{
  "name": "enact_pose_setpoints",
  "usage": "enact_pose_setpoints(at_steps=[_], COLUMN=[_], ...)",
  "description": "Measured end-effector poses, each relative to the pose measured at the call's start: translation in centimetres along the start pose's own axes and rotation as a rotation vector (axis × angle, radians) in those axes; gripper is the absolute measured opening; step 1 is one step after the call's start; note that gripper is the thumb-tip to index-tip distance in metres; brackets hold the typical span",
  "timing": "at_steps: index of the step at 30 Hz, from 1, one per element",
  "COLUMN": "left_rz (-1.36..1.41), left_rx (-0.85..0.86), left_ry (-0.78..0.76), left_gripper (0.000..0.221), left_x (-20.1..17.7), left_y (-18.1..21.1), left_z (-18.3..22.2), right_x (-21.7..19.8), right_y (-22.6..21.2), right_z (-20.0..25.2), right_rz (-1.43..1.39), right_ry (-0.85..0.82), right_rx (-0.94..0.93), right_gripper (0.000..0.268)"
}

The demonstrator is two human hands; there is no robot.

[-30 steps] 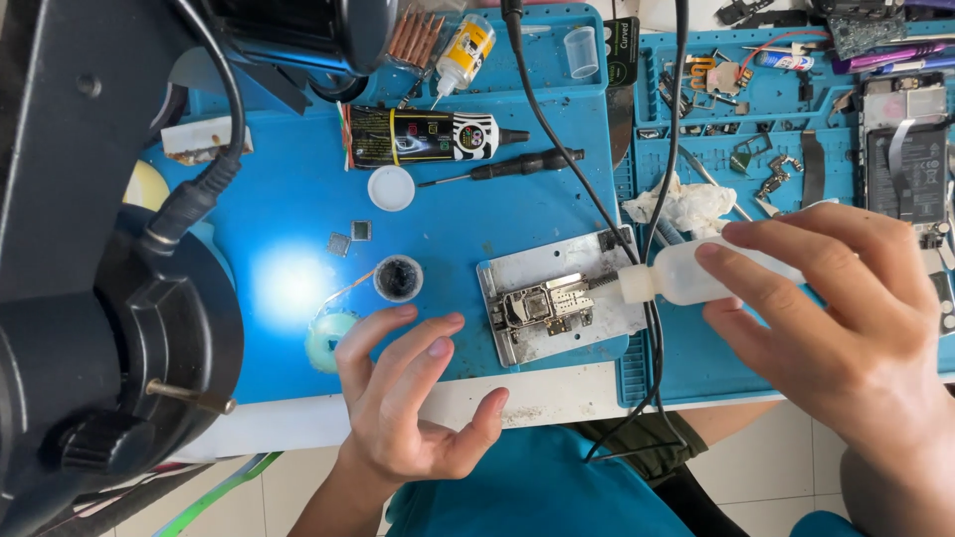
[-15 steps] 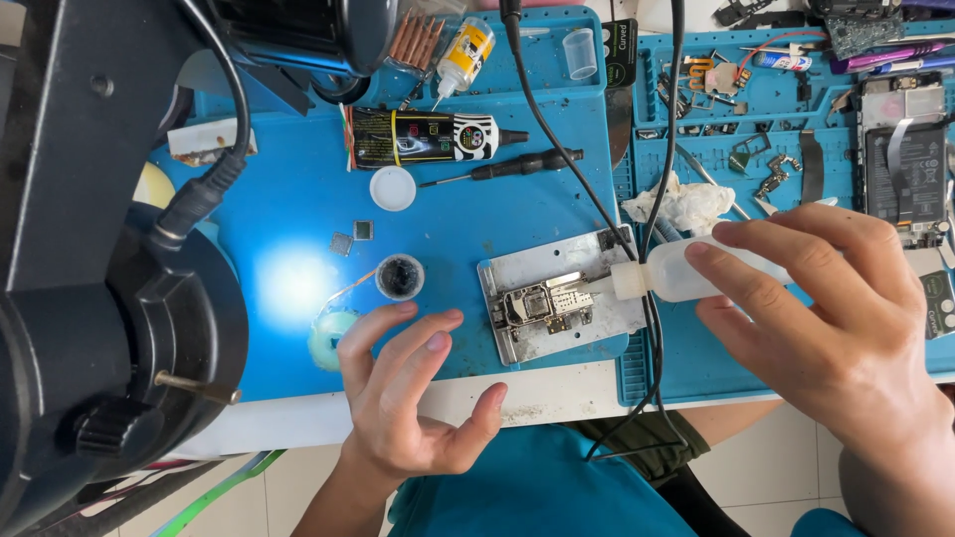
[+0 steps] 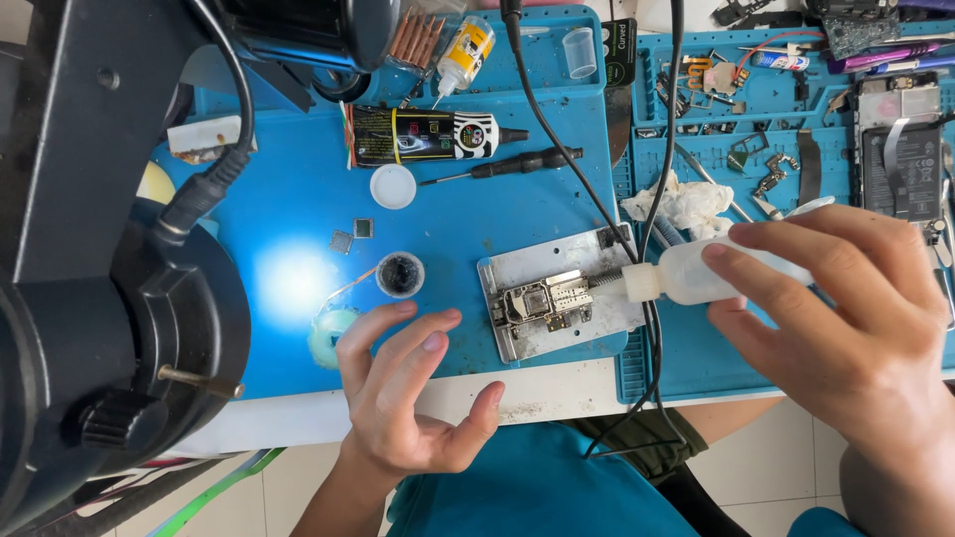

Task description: Soldering and cleaning a mobile phone circuit board on a repair bench using various tools.

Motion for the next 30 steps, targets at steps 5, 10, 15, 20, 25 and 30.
enact_pose_setpoints(at_steps=[5,10,15,20,25,30], left_rz=[0.021,0.041,-0.058,-0.06,-0.081,-0.123], left_rx=[-0.003,-0.009,-0.001,-0.045,-0.081,-0.09], left_ry=[0.029,0.021,0.055,0.05,0.017,0.031], left_gripper=[0.057,0.056,0.071,0.075,0.073,0.08], left_x=[-0.2,-0.5,-0.6,-0.5,-0.4,-0.5], left_y=[0.0,0.5,0.0,0.3,0.3,-0.3], left_z=[0.1,0.2,1.1,1.3,1.6,2.3], right_x=[-0.6,-1.3,-0.9,1.5,4.2,8.0], right_y=[1.9,3.4,8.9,13.6,16.0,18.0], right_z=[2.7,4.5,7.5,5.0,2.5,2.6], right_rz=[-0.038,-0.104,-0.332,-0.51,-0.417,-0.371], right_ry=[-0.023,-0.003,0.144,0.267,0.171,0.112], right_rx=[0.064,0.186,0.505,0.633,0.587,0.673], right_gripper=[0.026,0.039,0.054,0.045,0.052,0.046])
Point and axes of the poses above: each hand's wrist, its own z-axis away from the middle knuckle, its own x-axis out of the palm, y = z × x, the point moved 5 cm from there along -z, towards the middle knuckle, and after that the axes turned 6 degrees about -x, right-handed, at the moved point
